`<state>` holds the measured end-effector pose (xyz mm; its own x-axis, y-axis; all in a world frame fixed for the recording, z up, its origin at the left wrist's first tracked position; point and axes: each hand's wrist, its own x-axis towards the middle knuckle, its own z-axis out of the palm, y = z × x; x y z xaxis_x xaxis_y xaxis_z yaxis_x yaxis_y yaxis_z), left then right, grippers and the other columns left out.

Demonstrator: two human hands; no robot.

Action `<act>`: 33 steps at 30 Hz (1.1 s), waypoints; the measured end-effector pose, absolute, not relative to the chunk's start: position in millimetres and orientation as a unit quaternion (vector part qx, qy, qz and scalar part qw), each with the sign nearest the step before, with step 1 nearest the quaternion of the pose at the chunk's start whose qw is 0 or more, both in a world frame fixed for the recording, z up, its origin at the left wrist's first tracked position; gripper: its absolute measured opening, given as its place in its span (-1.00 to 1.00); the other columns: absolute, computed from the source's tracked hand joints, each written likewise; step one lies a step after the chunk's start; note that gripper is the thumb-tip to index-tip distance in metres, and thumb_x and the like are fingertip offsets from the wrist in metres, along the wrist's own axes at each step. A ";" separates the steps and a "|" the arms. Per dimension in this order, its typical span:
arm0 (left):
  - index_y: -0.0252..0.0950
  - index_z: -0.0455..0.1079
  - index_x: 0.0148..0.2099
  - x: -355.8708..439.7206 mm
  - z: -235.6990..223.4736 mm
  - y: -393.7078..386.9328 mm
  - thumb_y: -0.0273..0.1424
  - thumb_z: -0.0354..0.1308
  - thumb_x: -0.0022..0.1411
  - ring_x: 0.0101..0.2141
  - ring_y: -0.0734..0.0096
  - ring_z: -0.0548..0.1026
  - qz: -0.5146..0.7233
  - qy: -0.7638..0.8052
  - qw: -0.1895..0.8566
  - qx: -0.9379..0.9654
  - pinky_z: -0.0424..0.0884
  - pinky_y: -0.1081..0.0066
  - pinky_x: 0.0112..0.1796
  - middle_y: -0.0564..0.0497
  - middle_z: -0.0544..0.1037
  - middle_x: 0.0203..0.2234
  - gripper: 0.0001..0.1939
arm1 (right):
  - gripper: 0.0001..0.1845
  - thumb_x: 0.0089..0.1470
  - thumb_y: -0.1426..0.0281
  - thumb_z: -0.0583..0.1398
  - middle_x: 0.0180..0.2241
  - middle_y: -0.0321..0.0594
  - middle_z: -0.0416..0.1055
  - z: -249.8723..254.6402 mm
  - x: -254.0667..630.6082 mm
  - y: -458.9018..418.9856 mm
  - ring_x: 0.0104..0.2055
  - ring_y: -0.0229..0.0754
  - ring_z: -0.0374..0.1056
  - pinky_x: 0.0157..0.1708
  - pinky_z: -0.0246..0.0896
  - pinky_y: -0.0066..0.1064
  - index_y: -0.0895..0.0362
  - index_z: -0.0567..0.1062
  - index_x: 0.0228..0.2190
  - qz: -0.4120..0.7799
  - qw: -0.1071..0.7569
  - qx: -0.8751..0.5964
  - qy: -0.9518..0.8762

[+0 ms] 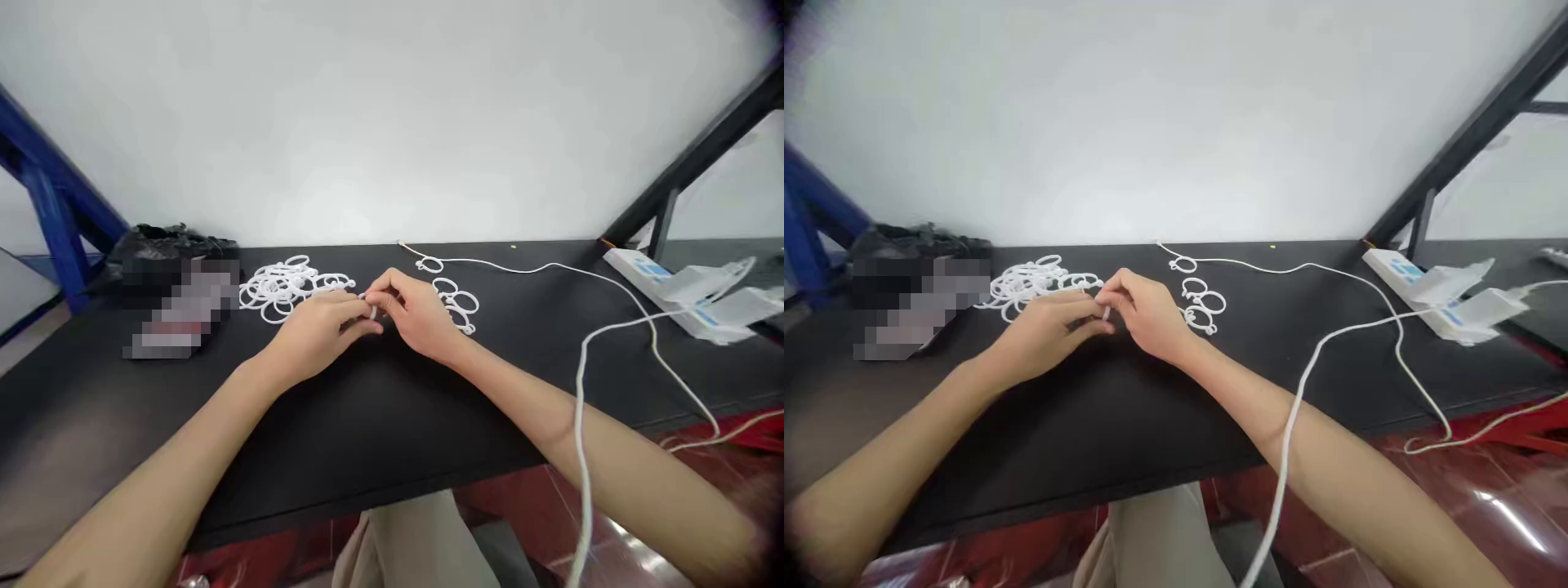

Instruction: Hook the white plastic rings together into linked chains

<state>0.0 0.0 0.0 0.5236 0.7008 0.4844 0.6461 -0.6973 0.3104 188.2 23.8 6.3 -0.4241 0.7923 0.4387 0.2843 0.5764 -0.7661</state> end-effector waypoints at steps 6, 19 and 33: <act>-0.27 0.44 -0.36 3.5 2.0 -1.0 -0.29 0.11 0.36 -0.42 0.42 0.39 0.293 0.386 0.039 0.874 0.27 0.43 -0.36 0.06 0.46 -0.47 -0.75 | -0.86 0.21 0.39 0.16 -0.43 -0.37 0.48 9.1 189.0 23.4 -0.41 -0.31 0.37 -0.31 0.25 -0.44 0.10 0.44 -0.42 0.306 0.423 -0.341 -0.782; -0.25 0.43 -0.34 2.1 -0.7 0.5 -0.24 0.04 0.39 -0.40 0.39 0.39 0.272 0.426 0.035 0.862 0.29 0.39 -0.36 0.05 0.47 -0.48 -0.71 | -0.83 0.24 0.29 0.15 -0.41 -0.36 0.51 7.6 191.2 25.0 -0.40 -0.29 0.38 -0.32 0.24 -0.43 0.09 0.45 -0.35 0.279 0.388 -0.373 -0.795; -0.25 0.49 -0.28 -18.7 1.4 7.7 -0.30 -0.01 0.34 -0.13 -0.08 0.42 0.190 0.600 -0.136 0.765 0.33 0.07 -0.19 -0.13 0.61 -0.30 -0.73 | -0.54 0.25 0.19 0.13 0.02 0.08 0.47 -4.7 230.2 68.7 0.14 0.23 0.21 0.09 0.15 -0.02 0.31 0.53 -0.05 -0.028 0.152 -0.618 -0.771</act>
<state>-18.7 7.7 1.4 0.2072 0.8671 0.4530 0.9700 -0.2424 0.0202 230.2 68.7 -4.7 -0.1907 0.9442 0.2685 0.9613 0.2350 -0.1437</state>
